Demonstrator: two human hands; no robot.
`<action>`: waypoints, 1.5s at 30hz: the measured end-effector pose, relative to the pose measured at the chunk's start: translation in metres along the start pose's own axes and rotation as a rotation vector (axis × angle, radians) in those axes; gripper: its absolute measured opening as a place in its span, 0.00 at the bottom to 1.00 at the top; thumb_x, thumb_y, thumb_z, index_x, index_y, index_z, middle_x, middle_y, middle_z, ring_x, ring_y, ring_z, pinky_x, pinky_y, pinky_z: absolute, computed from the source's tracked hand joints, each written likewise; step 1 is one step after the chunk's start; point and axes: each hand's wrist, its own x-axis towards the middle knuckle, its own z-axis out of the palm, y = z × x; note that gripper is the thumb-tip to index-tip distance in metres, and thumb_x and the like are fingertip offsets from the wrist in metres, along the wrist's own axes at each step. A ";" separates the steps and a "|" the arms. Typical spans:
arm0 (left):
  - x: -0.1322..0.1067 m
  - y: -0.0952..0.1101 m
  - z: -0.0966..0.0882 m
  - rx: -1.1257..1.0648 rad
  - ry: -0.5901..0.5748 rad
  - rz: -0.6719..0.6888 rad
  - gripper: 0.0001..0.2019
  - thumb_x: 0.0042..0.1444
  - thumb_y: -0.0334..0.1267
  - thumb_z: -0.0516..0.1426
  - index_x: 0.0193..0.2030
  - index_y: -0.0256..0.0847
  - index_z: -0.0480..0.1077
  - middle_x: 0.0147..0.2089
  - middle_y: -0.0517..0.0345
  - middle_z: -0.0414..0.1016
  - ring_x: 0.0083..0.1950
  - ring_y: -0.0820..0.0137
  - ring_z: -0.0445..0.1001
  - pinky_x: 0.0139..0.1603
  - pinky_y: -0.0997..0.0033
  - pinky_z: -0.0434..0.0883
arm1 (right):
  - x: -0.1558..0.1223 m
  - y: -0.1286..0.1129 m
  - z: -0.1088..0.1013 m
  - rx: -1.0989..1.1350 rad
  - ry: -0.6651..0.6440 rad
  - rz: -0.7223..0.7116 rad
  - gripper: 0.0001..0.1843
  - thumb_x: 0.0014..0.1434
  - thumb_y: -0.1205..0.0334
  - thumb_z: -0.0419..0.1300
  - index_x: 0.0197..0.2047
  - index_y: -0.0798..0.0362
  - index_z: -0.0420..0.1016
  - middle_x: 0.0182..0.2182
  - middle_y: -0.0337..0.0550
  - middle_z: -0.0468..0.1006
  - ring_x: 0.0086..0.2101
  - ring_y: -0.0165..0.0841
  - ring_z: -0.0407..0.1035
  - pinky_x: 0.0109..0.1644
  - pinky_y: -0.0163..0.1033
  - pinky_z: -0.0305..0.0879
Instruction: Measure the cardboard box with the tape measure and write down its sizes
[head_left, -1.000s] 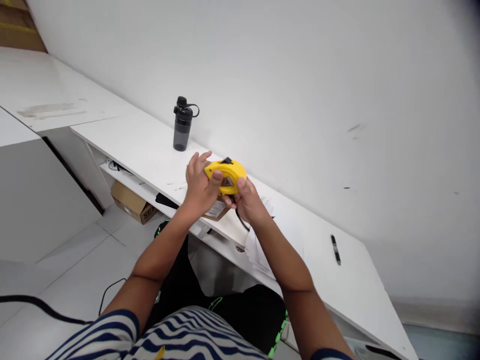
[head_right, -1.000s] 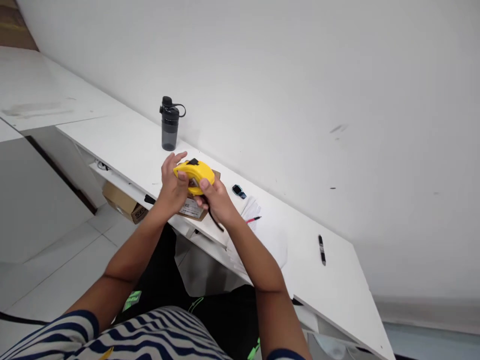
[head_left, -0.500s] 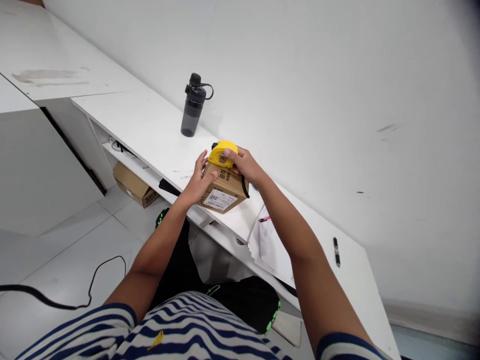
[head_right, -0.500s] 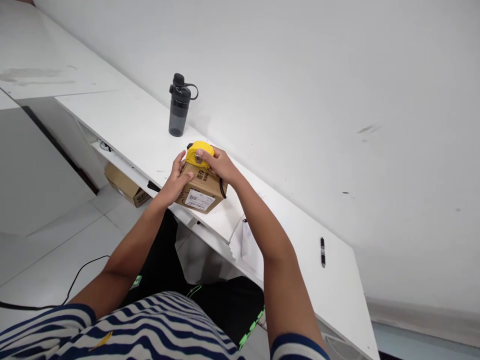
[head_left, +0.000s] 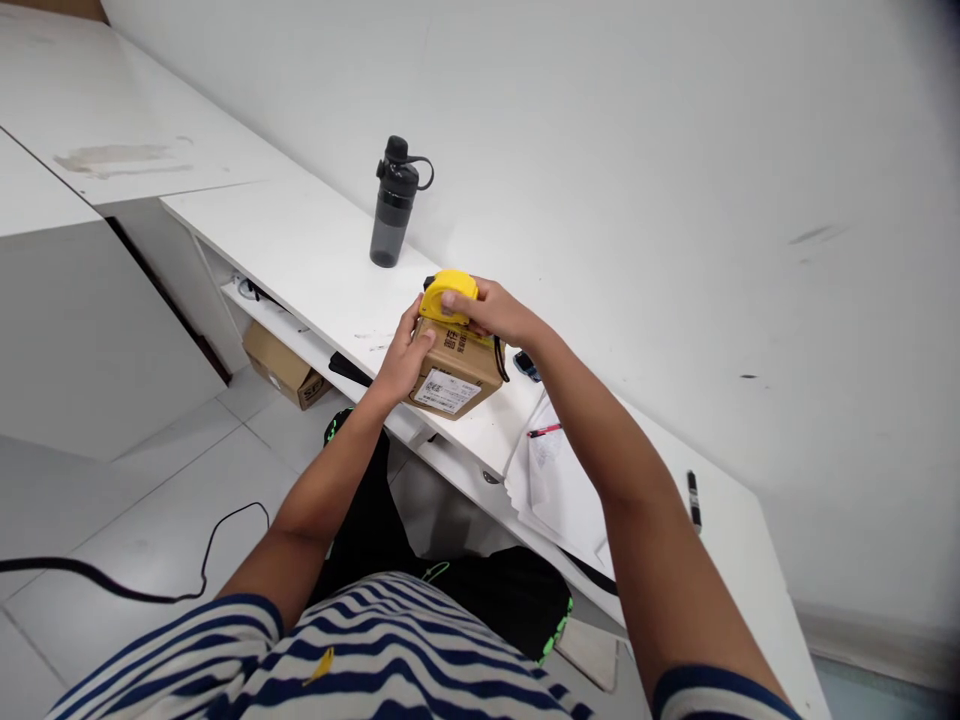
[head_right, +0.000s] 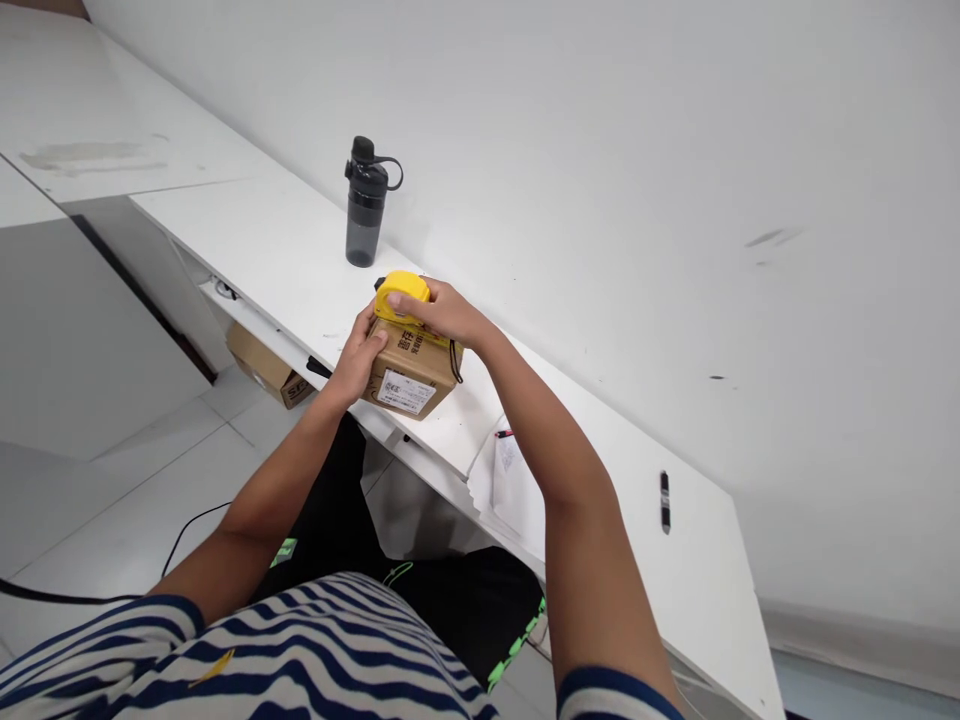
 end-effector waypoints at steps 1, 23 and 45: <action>0.000 0.000 0.000 0.002 0.008 -0.002 0.31 0.64 0.52 0.54 0.72 0.48 0.56 0.76 0.50 0.57 0.76 0.53 0.57 0.76 0.48 0.56 | -0.002 -0.002 -0.001 -0.001 -0.027 -0.010 0.33 0.50 0.32 0.68 0.47 0.50 0.75 0.36 0.41 0.76 0.30 0.29 0.67 0.33 0.37 0.66; 0.000 0.005 0.004 0.021 0.060 -0.030 0.29 0.64 0.50 0.54 0.71 0.50 0.59 0.75 0.55 0.61 0.75 0.55 0.61 0.75 0.50 0.59 | 0.007 0.006 -0.005 -0.079 0.017 -0.048 0.25 0.46 0.55 0.72 0.48 0.53 0.78 0.42 0.45 0.82 0.42 0.40 0.74 0.51 0.48 0.72; 0.001 0.006 0.002 0.122 0.100 -0.063 0.27 0.64 0.43 0.53 0.70 0.48 0.64 0.73 0.54 0.63 0.73 0.57 0.62 0.75 0.52 0.59 | -0.004 0.009 -0.011 -0.089 0.018 0.027 0.26 0.47 0.55 0.72 0.49 0.54 0.78 0.43 0.44 0.82 0.42 0.37 0.74 0.48 0.42 0.71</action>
